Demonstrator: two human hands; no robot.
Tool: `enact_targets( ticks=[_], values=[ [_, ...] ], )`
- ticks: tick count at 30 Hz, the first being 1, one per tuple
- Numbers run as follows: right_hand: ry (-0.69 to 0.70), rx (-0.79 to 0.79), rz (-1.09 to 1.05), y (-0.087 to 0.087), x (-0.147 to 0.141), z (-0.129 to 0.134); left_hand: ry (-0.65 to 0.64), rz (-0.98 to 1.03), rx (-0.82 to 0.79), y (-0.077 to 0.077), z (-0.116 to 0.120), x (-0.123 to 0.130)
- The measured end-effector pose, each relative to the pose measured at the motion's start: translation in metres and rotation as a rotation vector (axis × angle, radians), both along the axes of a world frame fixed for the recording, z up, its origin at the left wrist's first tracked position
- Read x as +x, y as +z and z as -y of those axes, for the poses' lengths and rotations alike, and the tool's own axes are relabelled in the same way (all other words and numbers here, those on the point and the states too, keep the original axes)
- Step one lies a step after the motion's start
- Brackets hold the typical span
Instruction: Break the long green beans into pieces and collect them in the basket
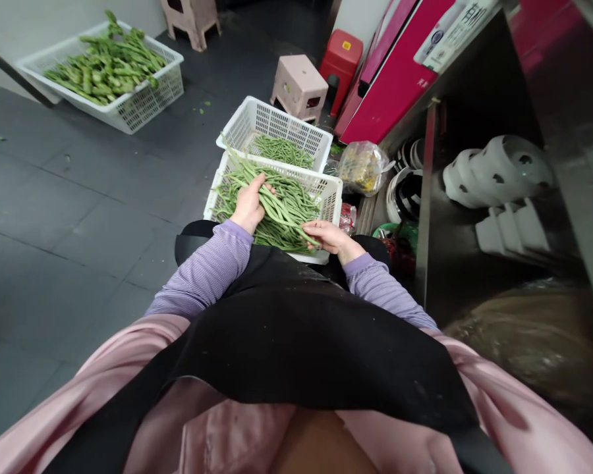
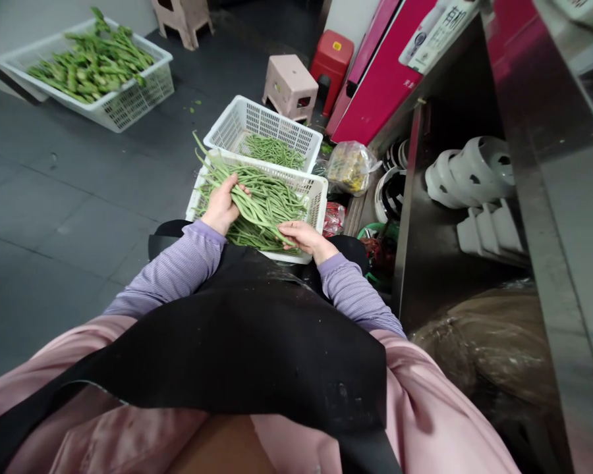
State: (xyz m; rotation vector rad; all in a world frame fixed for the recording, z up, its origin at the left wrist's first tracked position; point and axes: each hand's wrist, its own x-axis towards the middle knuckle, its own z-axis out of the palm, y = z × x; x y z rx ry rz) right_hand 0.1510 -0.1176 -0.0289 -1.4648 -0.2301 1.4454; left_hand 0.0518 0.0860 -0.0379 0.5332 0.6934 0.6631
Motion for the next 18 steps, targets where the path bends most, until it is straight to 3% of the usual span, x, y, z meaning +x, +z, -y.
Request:
enact_targets(
  ticks=[4, 7, 14, 18],
  values=[
    [-0.075, -0.004, -0.008, 0.002, -0.006, 0.001, -0.018, 0.020, 0.003, 0.000, -0.004, -0.001],
    [-0.048, -0.035, 0.122, 0.003, -0.008, 0.000, -0.107, 0.058, 0.000, 0.006, -0.006, -0.005],
    [0.059, 0.107, 1.165, -0.015, -0.017, -0.021, -0.208, 0.122, -0.074, 0.015, -0.001, -0.007],
    [0.118, 0.209, 1.349, -0.028, -0.026, -0.035, -0.213, 0.111, -0.101, 0.012, 0.000, -0.005]
  ],
)
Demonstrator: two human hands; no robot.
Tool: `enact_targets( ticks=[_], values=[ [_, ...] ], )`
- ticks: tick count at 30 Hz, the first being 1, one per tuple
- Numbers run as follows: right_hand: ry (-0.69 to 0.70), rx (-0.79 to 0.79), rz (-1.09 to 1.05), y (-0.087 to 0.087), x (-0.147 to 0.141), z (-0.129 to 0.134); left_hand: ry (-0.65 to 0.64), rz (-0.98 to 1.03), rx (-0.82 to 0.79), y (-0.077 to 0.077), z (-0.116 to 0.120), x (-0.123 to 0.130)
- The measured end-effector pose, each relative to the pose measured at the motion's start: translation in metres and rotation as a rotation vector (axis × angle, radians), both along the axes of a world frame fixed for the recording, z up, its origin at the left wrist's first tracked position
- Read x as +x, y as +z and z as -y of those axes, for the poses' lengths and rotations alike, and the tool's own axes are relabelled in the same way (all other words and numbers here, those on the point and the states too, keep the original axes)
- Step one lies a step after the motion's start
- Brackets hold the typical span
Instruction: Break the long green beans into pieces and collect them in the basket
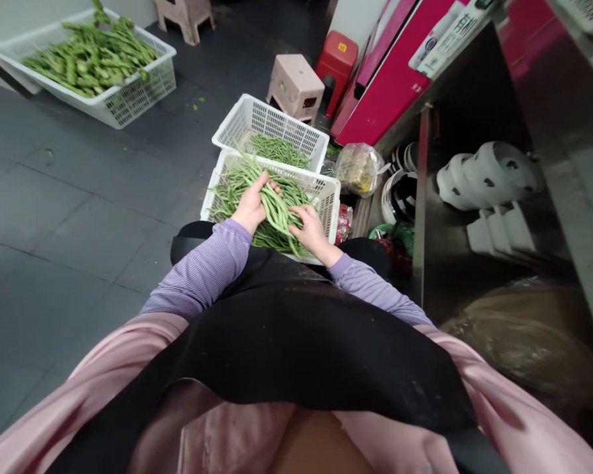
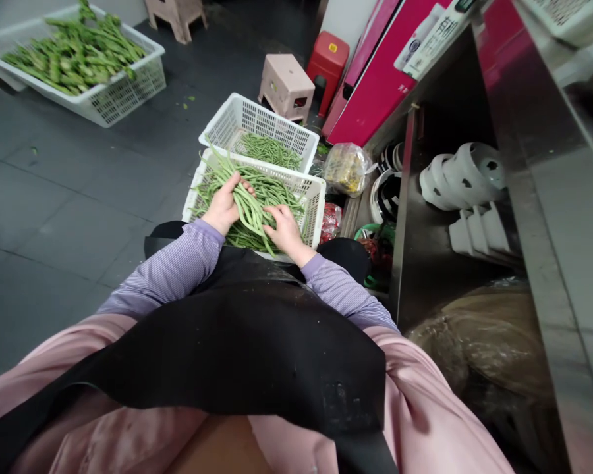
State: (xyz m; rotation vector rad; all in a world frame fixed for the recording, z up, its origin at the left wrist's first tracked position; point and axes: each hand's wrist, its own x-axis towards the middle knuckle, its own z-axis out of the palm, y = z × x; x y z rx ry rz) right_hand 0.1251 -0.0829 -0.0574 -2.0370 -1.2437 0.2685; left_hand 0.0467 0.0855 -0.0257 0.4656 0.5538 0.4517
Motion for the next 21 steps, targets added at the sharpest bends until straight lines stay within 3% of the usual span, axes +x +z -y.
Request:
enact_targets(
  ticks=[6, 12, 14, 17, 19, 21],
  values=[
    [-0.086, 0.084, -0.045, 0.005, -0.006, -0.011, 0.049, -0.048, 0.074, -0.002, -0.001, 0.004],
    [-0.266, 0.005, -0.277, 0.033, 0.028, -0.019, 0.175, -0.100, 0.294, -0.004, -0.002, 0.007],
    [-0.271, -0.060, -0.548, 0.040, 0.040, -0.018, 0.126, -0.089, 0.382, -0.003, -0.003, 0.005],
    [-0.238, -0.175, -0.977, 0.044, 0.048, -0.014, -0.085, -0.051, 0.447, -0.001, -0.005, 0.001],
    [-0.253, -0.214, -1.118, 0.044, 0.047, -0.010, -0.191, -0.045, 0.446, 0.001, -0.006, -0.002],
    [-0.273, -0.224, -1.166, 0.043, 0.044, -0.006, -0.190, -0.064, 0.447, 0.003, -0.006, -0.003]
  ],
)
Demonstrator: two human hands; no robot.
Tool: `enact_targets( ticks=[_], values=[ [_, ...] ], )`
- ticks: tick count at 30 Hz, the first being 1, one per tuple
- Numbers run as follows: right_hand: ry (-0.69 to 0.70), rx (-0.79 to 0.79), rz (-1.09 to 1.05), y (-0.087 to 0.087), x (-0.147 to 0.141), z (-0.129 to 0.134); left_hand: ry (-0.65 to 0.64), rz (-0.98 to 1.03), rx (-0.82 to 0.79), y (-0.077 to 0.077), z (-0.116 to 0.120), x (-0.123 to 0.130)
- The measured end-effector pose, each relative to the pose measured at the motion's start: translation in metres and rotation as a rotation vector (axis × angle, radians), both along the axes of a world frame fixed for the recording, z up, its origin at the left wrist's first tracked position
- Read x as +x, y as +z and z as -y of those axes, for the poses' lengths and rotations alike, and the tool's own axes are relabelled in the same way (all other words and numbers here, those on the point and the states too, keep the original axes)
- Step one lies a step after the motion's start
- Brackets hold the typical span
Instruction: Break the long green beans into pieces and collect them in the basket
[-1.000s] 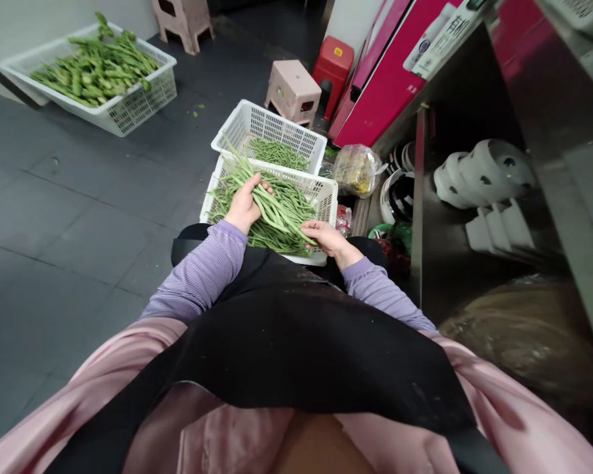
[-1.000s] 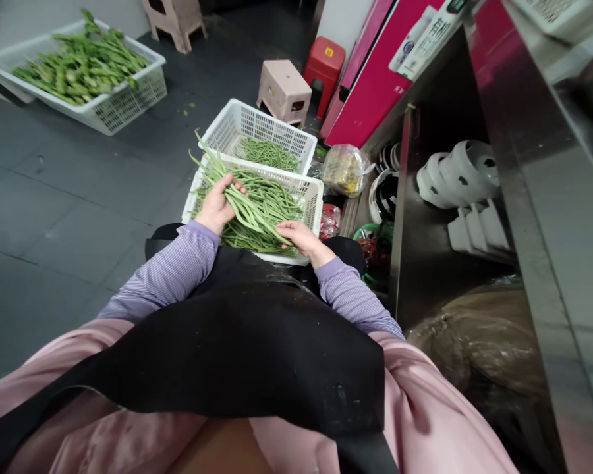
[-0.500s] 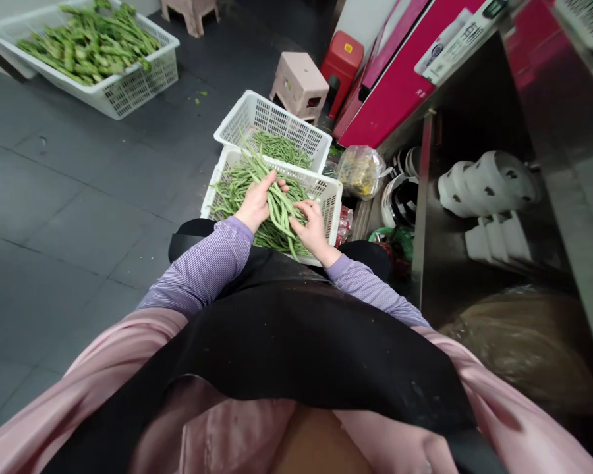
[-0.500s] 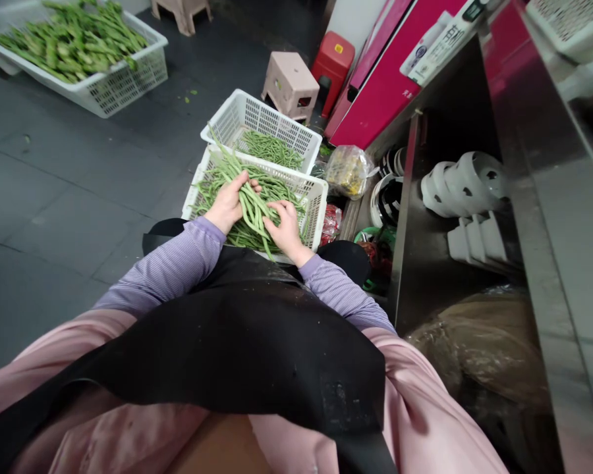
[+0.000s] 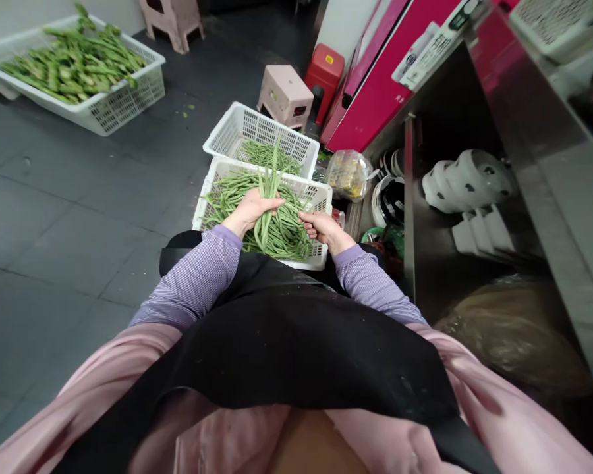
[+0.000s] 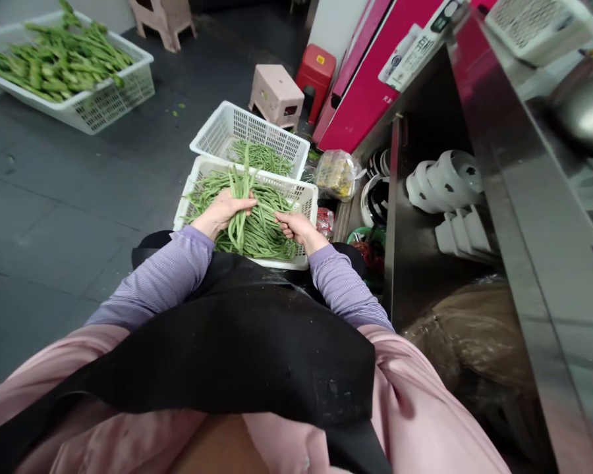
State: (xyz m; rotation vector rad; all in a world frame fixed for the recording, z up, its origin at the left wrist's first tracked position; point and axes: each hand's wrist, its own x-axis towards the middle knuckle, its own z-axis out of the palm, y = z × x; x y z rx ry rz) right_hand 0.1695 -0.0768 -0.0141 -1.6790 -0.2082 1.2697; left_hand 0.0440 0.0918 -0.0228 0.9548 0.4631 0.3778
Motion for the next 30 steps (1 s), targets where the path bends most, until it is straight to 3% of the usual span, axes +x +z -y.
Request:
enact_targets(
  ticks=[4, 7, 15, 19, 21, 23, 27, 30],
  values=[
    [0.006, 0.087, 0.043, -0.003, -0.004, 0.010, 0.166, -0.018, 0.068, 0.003, -0.003, 0.000],
    [0.005, 0.127, 0.149, -0.007, -0.008, 0.016, 0.219, -0.026, 0.085, 0.003, -0.005, 0.001],
    [-0.045, -0.001, 0.533, -0.016, -0.015, 0.016, 0.287, 0.004, 0.072, 0.001, -0.006, 0.001],
    [0.179, 0.192, 0.492, -0.009, -0.008, 0.032, 0.298, -0.008, 0.001, 0.000, -0.015, 0.001],
    [0.245, 0.324, 0.401, -0.007, 0.000, 0.041, 0.277, -0.002, -0.037, 0.001, -0.020, 0.000],
    [0.185, 0.343, 0.429, -0.008, 0.012, 0.047, 0.213, 0.020, -0.078, 0.002, -0.022, -0.002],
    [-0.050, 0.051, 0.640, -0.020, 0.024, 0.039, 0.064, 0.026, -0.141, 0.002, -0.015, -0.003],
    [-0.049, 0.077, 0.303, -0.023, 0.008, 0.022, -0.003, 0.016, -0.129, -0.002, -0.006, 0.000]
  ],
)
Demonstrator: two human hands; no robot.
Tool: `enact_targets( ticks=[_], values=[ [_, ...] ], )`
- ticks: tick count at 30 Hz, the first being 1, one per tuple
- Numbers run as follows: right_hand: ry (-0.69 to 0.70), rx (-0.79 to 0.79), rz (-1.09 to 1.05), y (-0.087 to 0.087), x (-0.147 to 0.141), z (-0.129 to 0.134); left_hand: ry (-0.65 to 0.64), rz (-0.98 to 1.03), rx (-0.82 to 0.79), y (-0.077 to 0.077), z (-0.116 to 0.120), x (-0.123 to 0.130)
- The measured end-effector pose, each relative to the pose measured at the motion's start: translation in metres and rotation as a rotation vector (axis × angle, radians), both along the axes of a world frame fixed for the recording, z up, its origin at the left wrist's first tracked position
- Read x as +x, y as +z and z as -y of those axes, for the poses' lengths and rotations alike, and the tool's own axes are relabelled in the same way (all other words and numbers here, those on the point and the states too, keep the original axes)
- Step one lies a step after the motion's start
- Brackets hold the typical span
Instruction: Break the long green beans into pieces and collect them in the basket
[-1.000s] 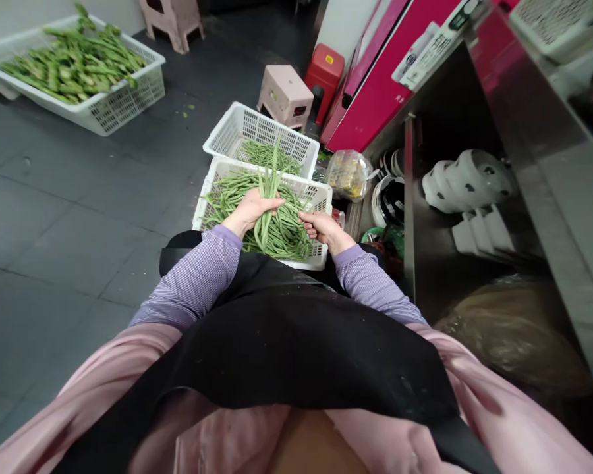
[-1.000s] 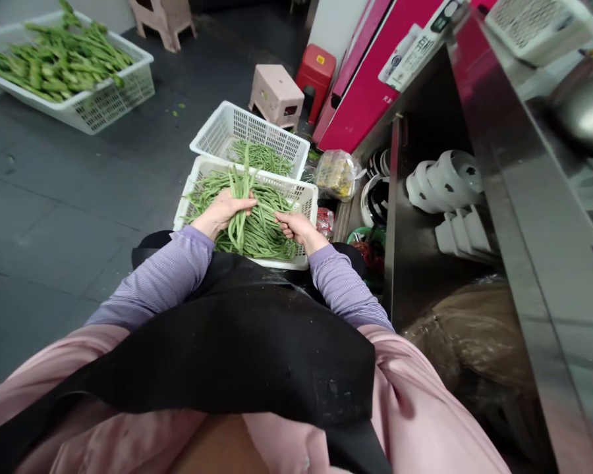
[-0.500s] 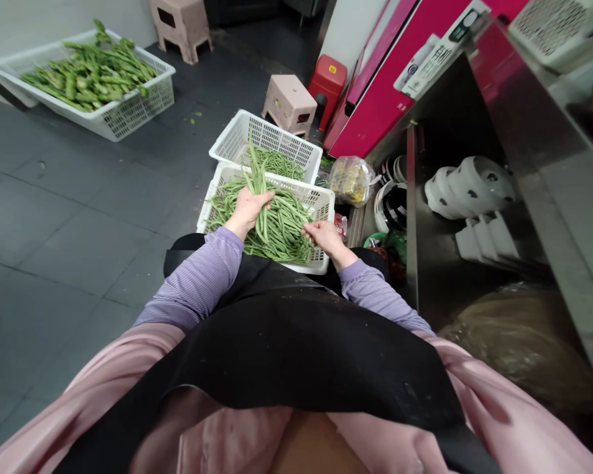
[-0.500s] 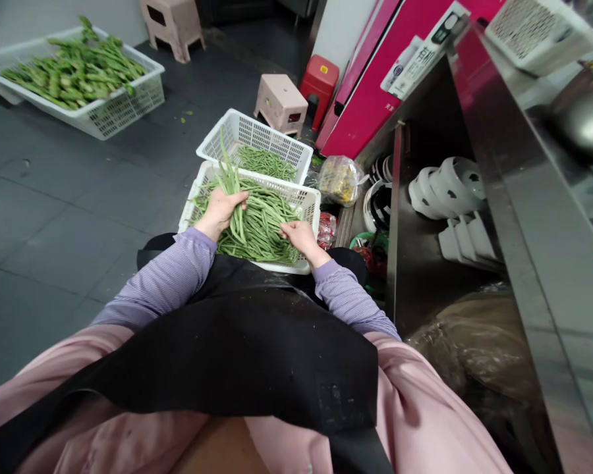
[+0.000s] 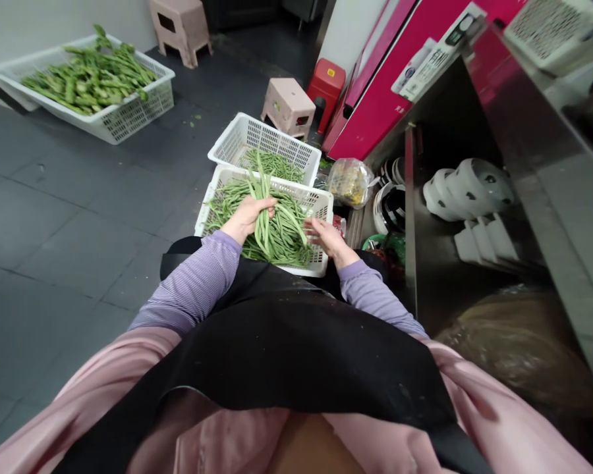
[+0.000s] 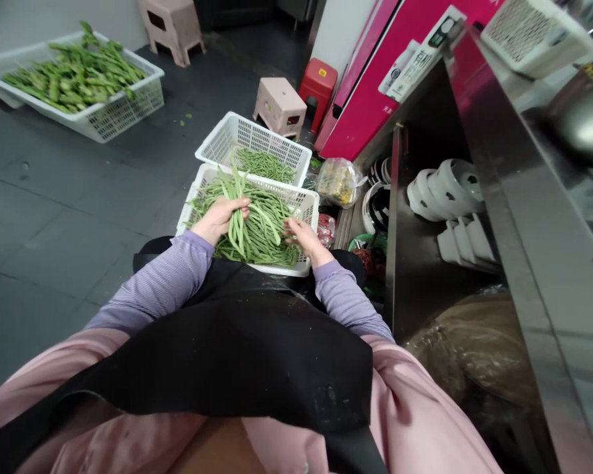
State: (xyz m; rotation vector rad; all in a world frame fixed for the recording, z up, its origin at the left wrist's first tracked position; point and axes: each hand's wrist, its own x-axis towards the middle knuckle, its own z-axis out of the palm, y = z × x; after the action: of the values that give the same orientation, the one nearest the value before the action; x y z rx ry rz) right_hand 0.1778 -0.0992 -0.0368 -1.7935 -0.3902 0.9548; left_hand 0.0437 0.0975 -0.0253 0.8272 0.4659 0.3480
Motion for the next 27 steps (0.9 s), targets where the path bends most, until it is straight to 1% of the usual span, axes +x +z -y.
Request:
enact_targets(
  ticks=[2, 3, 4, 6, 9, 12, 15, 18, 19, 21, 24, 26, 27],
  values=[
    [0.121, 0.093, -0.304, 0.004, -0.018, -0.010, -0.022, 0.003, 0.032, -0.004, 0.005, 0.002],
    [0.155, 0.129, -0.396, 0.007, -0.027, -0.014, -0.033, 0.000, 0.044, -0.005, 0.006, 0.003],
    [0.154, 0.157, -0.435, 0.010, -0.034, -0.017, -0.048, -0.006, 0.048, -0.006, 0.006, 0.003],
    [0.089, 0.202, -0.421, 0.016, -0.041, -0.020, -0.083, -0.015, 0.031, -0.005, 0.005, 0.003],
    [0.008, 0.218, -0.366, 0.020, -0.038, -0.016, -0.101, 0.025, -0.032, -0.002, -0.001, 0.001],
    [0.005, 0.217, -0.307, 0.021, -0.032, -0.009, -0.081, 0.063, -0.051, -0.001, -0.004, 0.000],
    [0.022, 0.241, -0.268, 0.022, -0.033, -0.005, -0.035, 0.016, -0.002, -0.002, -0.001, 0.001],
    [0.002, 0.263, -0.250, 0.023, -0.041, -0.007, 0.063, -0.036, 0.077, -0.001, 0.005, 0.002],
    [-0.031, 0.273, -0.248, 0.023, -0.044, -0.009, 0.089, -0.038, 0.124, 0.001, 0.008, 0.001],
    [-0.154, 0.296, -0.260, 0.021, -0.047, -0.018, 0.109, -0.020, 0.258, 0.004, 0.016, -0.001],
    [-0.428, 0.321, -0.299, 0.018, -0.039, -0.035, 0.074, -0.015, 0.474, 0.008, 0.032, -0.005],
    [-0.636, 0.307, -0.306, 0.018, -0.026, -0.044, 0.038, -0.028, 0.551, 0.009, 0.041, -0.007],
    [-0.715, 0.286, -0.308, 0.018, -0.018, -0.045, 0.018, -0.024, 0.563, 0.010, 0.043, -0.008]
  ],
)
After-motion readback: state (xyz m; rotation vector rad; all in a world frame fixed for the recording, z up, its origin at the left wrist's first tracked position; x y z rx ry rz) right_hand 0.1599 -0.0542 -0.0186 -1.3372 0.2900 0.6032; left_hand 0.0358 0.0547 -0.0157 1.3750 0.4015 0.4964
